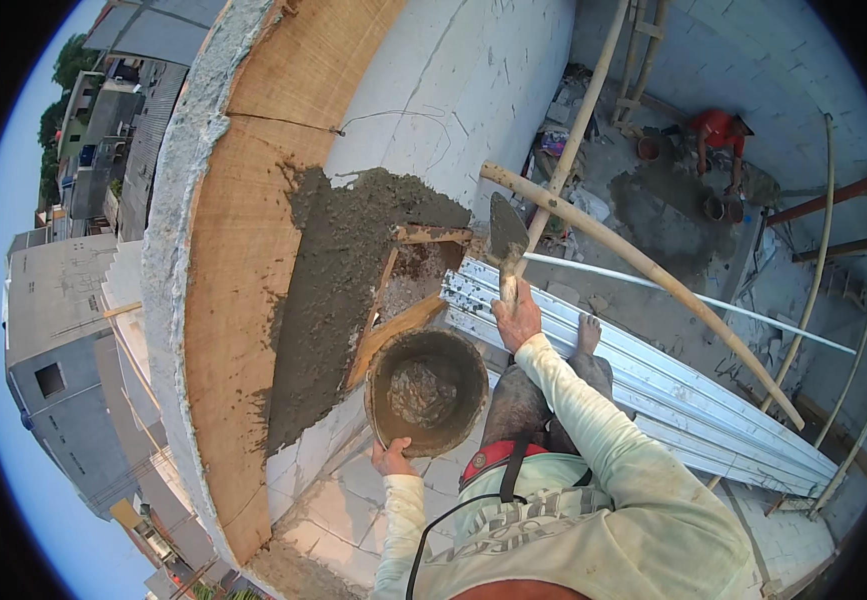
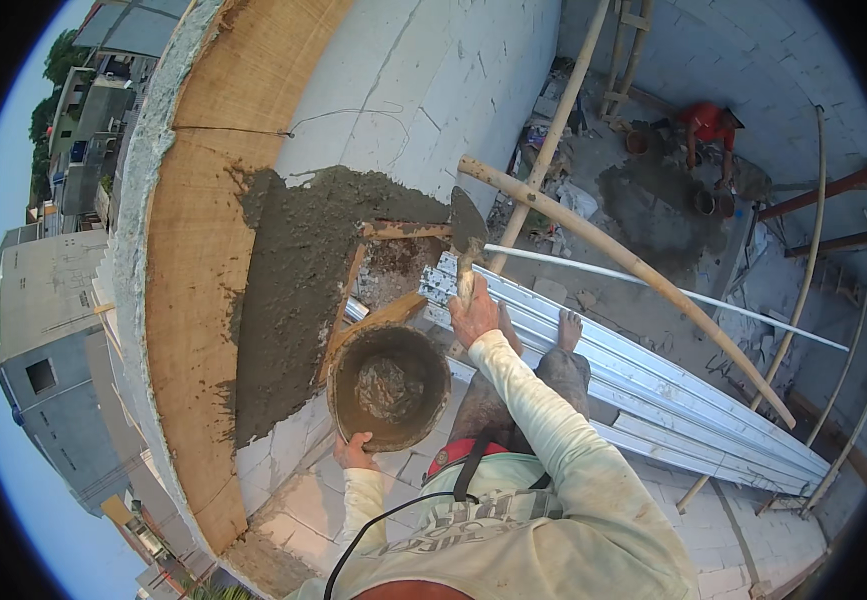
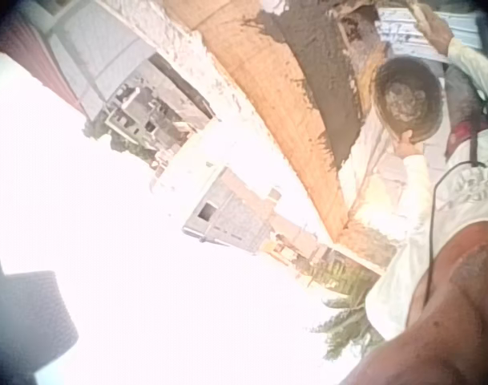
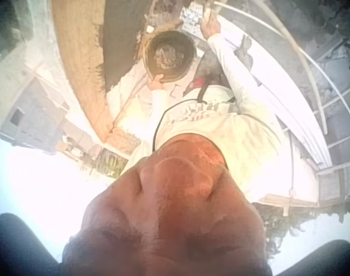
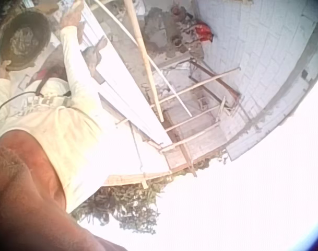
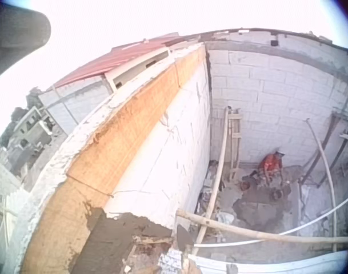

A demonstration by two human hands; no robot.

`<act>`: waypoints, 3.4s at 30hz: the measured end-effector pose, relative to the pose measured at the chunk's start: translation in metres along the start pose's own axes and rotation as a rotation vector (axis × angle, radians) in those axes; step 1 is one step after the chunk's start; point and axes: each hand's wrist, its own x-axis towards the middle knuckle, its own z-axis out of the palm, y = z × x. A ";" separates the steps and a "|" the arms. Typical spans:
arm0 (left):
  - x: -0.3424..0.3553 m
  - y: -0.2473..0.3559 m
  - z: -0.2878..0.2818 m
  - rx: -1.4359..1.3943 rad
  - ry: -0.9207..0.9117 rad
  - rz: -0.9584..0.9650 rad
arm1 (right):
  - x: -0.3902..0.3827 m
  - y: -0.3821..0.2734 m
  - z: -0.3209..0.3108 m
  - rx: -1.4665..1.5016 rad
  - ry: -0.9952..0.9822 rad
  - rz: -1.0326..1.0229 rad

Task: The person applies cement plaster to a wall gap using a trowel while holding a bucket of wet cement.

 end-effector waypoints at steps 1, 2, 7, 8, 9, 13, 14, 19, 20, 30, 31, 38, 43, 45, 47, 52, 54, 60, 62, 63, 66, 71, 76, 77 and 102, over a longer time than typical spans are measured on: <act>0.000 0.002 0.004 0.003 0.003 0.001 | 0.005 0.010 -0.004 -0.022 -0.029 0.001; -0.001 0.003 0.008 0.019 -0.007 0.055 | 0.010 0.021 -0.005 -0.069 -0.065 0.045; -0.003 0.015 0.021 -0.032 -0.064 0.082 | 0.006 0.041 -0.016 -0.002 -0.155 -0.031; -0.005 0.020 0.028 0.000 -0.072 0.120 | 0.000 0.045 -0.022 0.063 -0.197 -0.048; -0.007 0.026 0.035 0.027 -0.078 0.158 | -0.011 0.047 -0.031 0.056 -0.203 -0.046; -0.006 0.036 0.054 0.097 -0.091 0.209 | -0.053 0.022 -0.081 -0.016 -0.280 -0.260; -0.002 0.034 0.055 0.131 -0.102 0.230 | -0.058 0.029 -0.089 -0.126 -0.331 -0.260; 0.000 0.022 0.068 0.196 -0.112 0.256 | -0.091 0.006 -0.122 -0.479 -0.519 -0.163; 0.002 0.013 0.069 0.223 -0.154 0.300 | -0.099 0.000 -0.126 -0.468 -0.522 -0.155; -0.031 -0.028 0.132 0.561 -0.373 0.367 | -0.115 0.023 -0.166 -0.967 -0.443 -0.126; -0.036 -0.027 0.139 0.579 -0.411 0.307 | -0.110 0.018 -0.168 -1.054 -0.430 -0.097; -0.062 -0.016 0.165 0.606 -0.525 0.518 | -0.084 0.014 -0.139 -1.330 -0.195 -0.348; -0.056 -0.009 0.167 0.461 -0.469 0.456 | -0.107 0.006 -0.150 -1.448 -0.390 -0.480; -0.045 -0.023 0.162 0.420 -0.401 0.597 | -0.106 -0.008 -0.162 -1.355 -0.466 -0.490; -0.051 -0.012 0.163 0.359 -0.444 0.580 | -0.100 -0.019 -0.168 -1.259 -0.373 -0.380; -0.081 0.011 0.171 0.271 -0.484 0.536 | -0.086 -0.014 -0.165 -1.253 -0.137 -0.525; -0.089 0.017 0.173 0.241 -0.498 0.548 | -0.099 -0.018 -0.173 -1.290 -0.239 -0.657; -0.110 0.034 0.171 0.220 -0.526 0.487 | -0.114 -0.043 -0.211 -1.273 -0.275 -0.614; -0.123 0.040 0.174 0.200 -0.513 0.557 | -0.104 -0.051 -0.216 -1.225 -0.087 -0.607; -0.127 0.038 0.177 0.193 -0.516 0.568 | -0.103 -0.050 -0.214 -1.225 -0.074 -0.613; -0.135 0.036 0.181 0.086 -0.558 0.593 | -0.108 -0.050 -0.210 -1.211 -0.056 -0.738; -0.143 0.040 0.181 0.001 -0.617 0.523 | -0.150 -0.057 -0.233 -1.320 -0.138 -0.920; -0.152 0.046 0.182 0.023 -0.626 0.536 | -0.130 -0.084 -0.270 -1.331 -0.021 -0.775; -0.155 0.048 0.184 0.012 -0.641 0.550 | -0.124 -0.087 -0.270 -1.298 0.109 -0.788; -0.168 0.065 0.185 -0.030 -0.609 0.616 | -0.124 -0.095 -0.285 -1.440 0.211 -0.942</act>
